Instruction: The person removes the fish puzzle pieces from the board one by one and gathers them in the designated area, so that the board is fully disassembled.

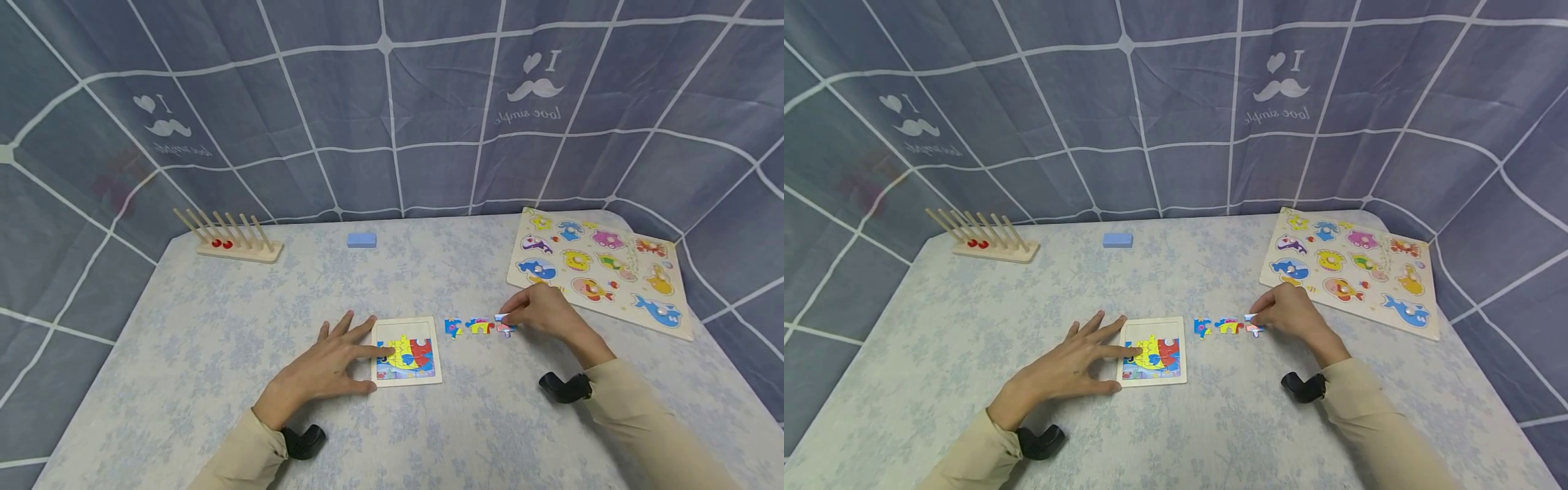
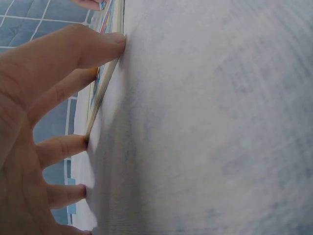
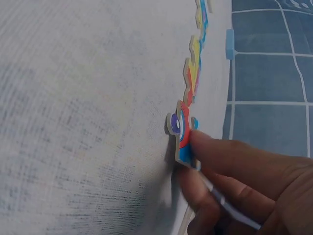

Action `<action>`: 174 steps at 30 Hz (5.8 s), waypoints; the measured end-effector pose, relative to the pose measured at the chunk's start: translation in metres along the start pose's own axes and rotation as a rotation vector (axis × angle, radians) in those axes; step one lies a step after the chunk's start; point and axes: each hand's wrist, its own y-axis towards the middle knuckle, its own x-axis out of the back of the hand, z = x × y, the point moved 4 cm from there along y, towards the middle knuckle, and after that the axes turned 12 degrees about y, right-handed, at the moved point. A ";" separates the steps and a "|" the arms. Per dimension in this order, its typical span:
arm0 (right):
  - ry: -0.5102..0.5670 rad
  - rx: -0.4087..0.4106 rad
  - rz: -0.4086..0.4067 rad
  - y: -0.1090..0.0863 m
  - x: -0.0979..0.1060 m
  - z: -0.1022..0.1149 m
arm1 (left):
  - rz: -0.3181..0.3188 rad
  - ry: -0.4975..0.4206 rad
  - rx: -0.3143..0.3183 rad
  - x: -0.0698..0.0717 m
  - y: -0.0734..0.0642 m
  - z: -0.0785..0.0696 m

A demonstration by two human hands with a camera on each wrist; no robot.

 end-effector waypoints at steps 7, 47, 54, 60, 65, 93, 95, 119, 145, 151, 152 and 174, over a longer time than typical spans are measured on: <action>-0.011 -0.049 -0.038 -0.002 -0.003 0.001 | -0.001 0.006 -0.005 0.001 0.000 -0.001; 0.014 0.374 0.283 0.007 -0.132 0.105 | -0.001 0.023 -0.019 0.000 0.000 -0.001; -0.022 0.320 0.230 0.008 -0.139 0.107 | 0.005 0.003 -0.026 -0.002 0.000 0.000; 0.006 0.272 0.204 0.010 -0.142 0.110 | 0.017 -0.114 -0.007 0.004 -0.002 0.006; 0.014 0.250 0.201 0.010 -0.143 0.112 | -0.053 -0.061 0.073 0.010 0.002 0.011; 0.088 0.320 0.244 0.001 -0.144 0.113 | 0.028 0.053 0.226 0.003 0.016 0.010; 0.102 0.334 0.282 -0.001 -0.147 0.112 | 0.031 0.048 0.226 0.004 0.016 0.011; 0.342 0.216 0.128 0.005 -0.126 0.093 | 0.035 0.046 0.245 0.004 0.017 0.011; 0.340 0.009 0.042 -0.020 -0.076 0.031 | 0.018 0.037 0.245 0.000 0.016 0.013; 0.326 0.046 0.044 -0.022 -0.074 0.029 | 0.016 0.031 0.245 0.000 0.016 0.013; 0.318 0.054 0.041 -0.023 -0.075 0.029 | 0.016 0.030 0.245 -0.001 0.016 0.013; -0.106 0.011 -0.175 -0.035 -0.076 0.048 | 0.012 0.024 0.238 -0.001 0.015 0.013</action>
